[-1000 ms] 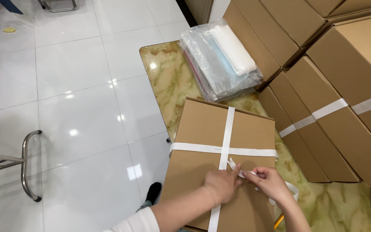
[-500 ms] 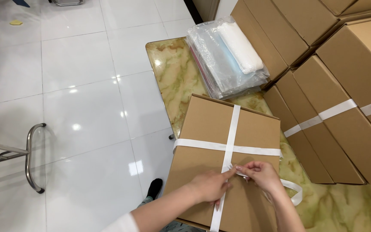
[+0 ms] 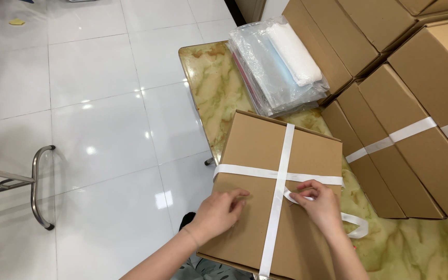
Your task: Wrapping a cardboard box with a white ribbon, tying a bow, and attaching a handwritten sticky note.
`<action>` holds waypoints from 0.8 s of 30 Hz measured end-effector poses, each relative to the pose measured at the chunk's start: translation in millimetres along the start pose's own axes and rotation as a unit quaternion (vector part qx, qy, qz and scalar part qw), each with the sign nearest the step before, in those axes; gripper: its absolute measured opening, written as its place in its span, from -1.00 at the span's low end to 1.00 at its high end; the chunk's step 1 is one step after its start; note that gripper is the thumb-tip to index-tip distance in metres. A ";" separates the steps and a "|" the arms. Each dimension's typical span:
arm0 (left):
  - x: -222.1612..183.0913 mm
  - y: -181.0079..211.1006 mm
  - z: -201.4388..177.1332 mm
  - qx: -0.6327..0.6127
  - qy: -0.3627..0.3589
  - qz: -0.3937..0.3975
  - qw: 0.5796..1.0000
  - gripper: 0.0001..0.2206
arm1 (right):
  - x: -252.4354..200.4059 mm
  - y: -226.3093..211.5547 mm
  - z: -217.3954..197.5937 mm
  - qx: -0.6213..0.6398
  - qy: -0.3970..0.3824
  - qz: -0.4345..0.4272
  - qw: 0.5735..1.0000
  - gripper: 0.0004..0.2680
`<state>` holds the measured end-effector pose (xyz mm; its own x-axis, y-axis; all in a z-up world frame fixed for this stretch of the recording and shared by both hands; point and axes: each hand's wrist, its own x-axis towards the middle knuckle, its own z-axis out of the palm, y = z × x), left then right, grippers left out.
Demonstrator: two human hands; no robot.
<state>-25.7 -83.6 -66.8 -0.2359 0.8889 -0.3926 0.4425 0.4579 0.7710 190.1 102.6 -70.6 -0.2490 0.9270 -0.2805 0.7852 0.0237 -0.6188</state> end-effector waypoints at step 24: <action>85.8 -44.1 -24.6 0.284 0.180 0.119 0.934 -0.66 | 27.9 43.7 -11.3 0.114 -0.028 -0.022 0.993 -0.87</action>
<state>-86.7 -27.7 -122.1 -0.3033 0.9524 0.0296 0.8831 0.2693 0.3841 223.9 133.7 -97.1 -0.3169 0.9045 -0.2854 0.6250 -0.0272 -0.7802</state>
